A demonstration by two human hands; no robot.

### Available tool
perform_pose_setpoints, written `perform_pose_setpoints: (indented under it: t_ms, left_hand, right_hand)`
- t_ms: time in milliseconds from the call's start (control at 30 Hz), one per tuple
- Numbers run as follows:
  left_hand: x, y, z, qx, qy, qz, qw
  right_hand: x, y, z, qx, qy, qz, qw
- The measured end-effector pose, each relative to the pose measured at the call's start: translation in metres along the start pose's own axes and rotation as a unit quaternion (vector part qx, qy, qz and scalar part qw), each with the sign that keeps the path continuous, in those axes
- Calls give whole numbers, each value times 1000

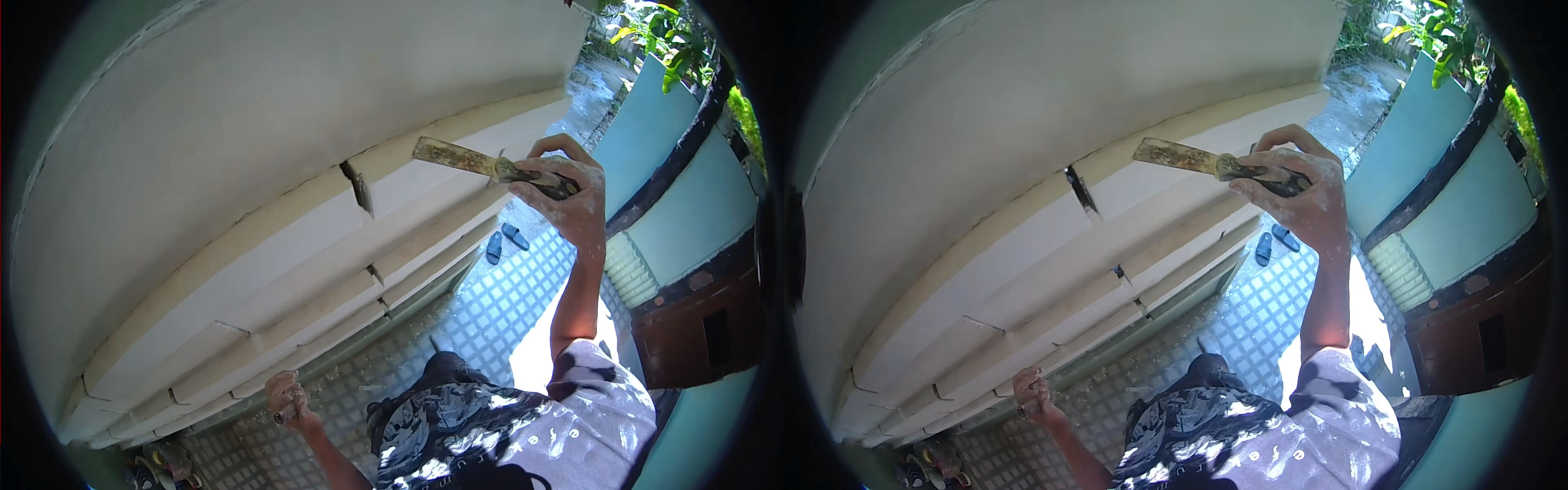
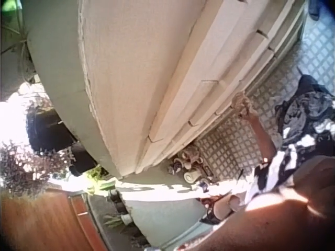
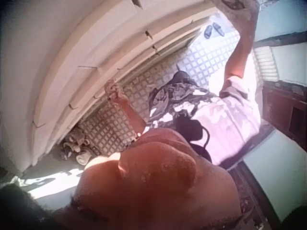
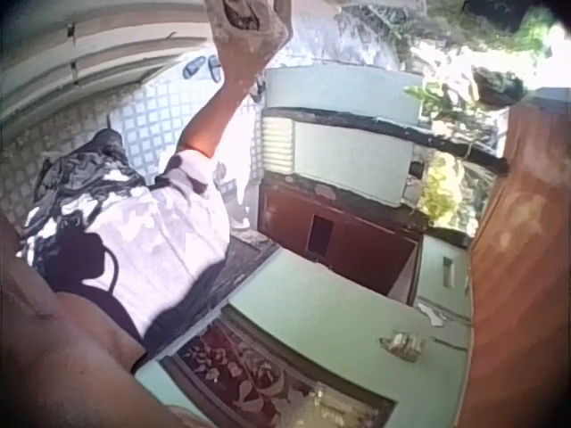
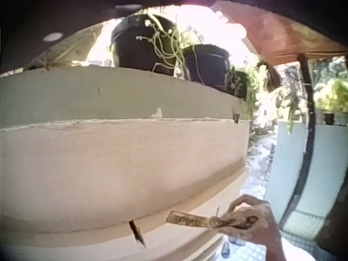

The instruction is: Applying and smoothing plaster or filler into cracks on a wall surface.

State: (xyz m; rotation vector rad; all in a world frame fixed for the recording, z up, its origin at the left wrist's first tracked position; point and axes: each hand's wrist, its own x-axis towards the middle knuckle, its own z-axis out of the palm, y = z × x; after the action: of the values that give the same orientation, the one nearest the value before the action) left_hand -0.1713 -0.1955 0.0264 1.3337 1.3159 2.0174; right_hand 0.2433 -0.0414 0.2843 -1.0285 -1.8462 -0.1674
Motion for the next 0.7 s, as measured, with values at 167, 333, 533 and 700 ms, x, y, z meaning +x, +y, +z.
perform_pose_setpoints:
  t_ms: [167,333,533,700]
  left_hand:
    - [-10,12,101,114,49,7,992]
    - [20,52,193,283,-165,187,926]
    - [74,60,258,424,-132,290,848]
    - [92,85,294,512,-84,249,818]
  right_hand:
    - [-10,78,-72,73,90,136,984]
    - [-9,155,-99,40,314,61,947]
    - [5,225,-103,75,427,-86,897]
    - [19,267,-77,108,365,35,924]
